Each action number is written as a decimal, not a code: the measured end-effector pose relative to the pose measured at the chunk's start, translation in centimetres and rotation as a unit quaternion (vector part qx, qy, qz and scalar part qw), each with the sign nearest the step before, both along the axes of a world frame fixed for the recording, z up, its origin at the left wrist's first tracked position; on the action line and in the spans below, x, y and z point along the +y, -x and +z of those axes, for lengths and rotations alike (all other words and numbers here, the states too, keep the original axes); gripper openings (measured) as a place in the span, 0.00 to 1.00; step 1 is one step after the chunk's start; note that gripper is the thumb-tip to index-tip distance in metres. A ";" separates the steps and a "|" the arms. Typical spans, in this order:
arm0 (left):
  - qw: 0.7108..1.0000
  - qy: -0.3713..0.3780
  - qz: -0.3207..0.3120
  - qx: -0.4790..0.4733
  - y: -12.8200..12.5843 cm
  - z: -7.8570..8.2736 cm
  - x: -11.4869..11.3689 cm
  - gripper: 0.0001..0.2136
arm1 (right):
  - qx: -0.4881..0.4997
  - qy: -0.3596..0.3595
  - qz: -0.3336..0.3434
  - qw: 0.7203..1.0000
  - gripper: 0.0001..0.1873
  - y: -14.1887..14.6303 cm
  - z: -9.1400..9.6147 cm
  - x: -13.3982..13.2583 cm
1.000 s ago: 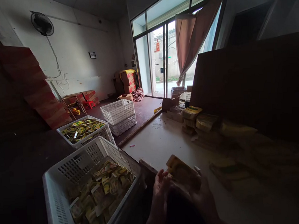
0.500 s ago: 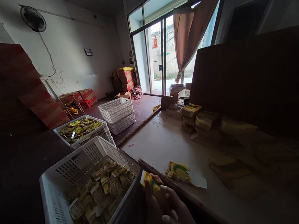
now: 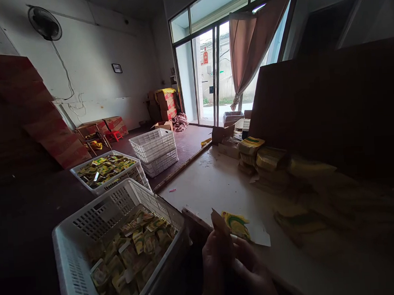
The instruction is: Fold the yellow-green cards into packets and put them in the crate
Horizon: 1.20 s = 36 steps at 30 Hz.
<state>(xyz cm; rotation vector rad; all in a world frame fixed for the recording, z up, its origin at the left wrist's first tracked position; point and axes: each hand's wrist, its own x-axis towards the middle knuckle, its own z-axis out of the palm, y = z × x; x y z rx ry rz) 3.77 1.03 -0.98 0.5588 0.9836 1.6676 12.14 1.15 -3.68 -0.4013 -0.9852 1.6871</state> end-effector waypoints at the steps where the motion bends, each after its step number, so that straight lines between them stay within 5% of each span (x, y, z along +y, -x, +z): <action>1: 1.000 -0.021 -0.010 -0.005 -0.1 0.3 0.0 0.22 | 0.003 0.019 -0.005 1.000 0.22 -0.2 0.2 -0.1; 12: 0.998 0.006 0.054 0.034 0.1 1.1 0.0 0.23 | -0.042 0.025 -0.060 0.997 0.15 -0.1 -2.8 1.4; 19: 0.982 -0.019 0.080 0.172 2.7 0.5 0.6 0.21 | -0.180 -0.010 -0.020 0.983 0.21 -1.8 -0.4 0.8; 21: 0.982 -0.009 0.067 0.175 3.3 0.0 0.9 0.20 | -0.205 -0.003 -0.038 0.978 0.22 -2.1 -0.1 0.8; 23: 0.985 -0.026 0.047 0.164 3.9 -0.1 1.1 0.21 | -0.208 -0.012 -0.140 0.968 0.23 -2.8 -0.4 1.3; 25: 0.977 -0.075 0.056 0.192 4.5 0.4 1.0 0.24 | -0.295 -0.079 -0.288 0.908 0.18 -4.0 -0.7 2.1; 27: 0.947 -0.119 0.078 0.288 4.9 1.5 0.5 0.23 | -0.391 -0.247 -0.410 0.786 0.10 -5.4 -0.5 2.9; 29: 0.891 -0.130 0.041 0.433 5.0 2.8 -0.2 0.24 | -0.434 -0.394 -0.433 0.684 0.09 -6.2 0.2 3.1; 30: 0.862 -0.123 -0.004 0.492 4.9 3.3 -0.5 0.28 | -0.432 -0.448 -0.427 0.656 0.08 -6.3 0.6 3.0; 33: 0.792 -0.063 -0.157 0.587 4.2 4.2 -0.9 0.37 | -0.401 -0.533 -0.368 0.648 0.05 -5.2 1.5 2.2; 36: 0.777 -0.009 -0.226 0.587 3.5 4.1 -0.6 0.25 | -0.386 -0.495 -0.384 0.677 0.08 -3.9 1.1 0.9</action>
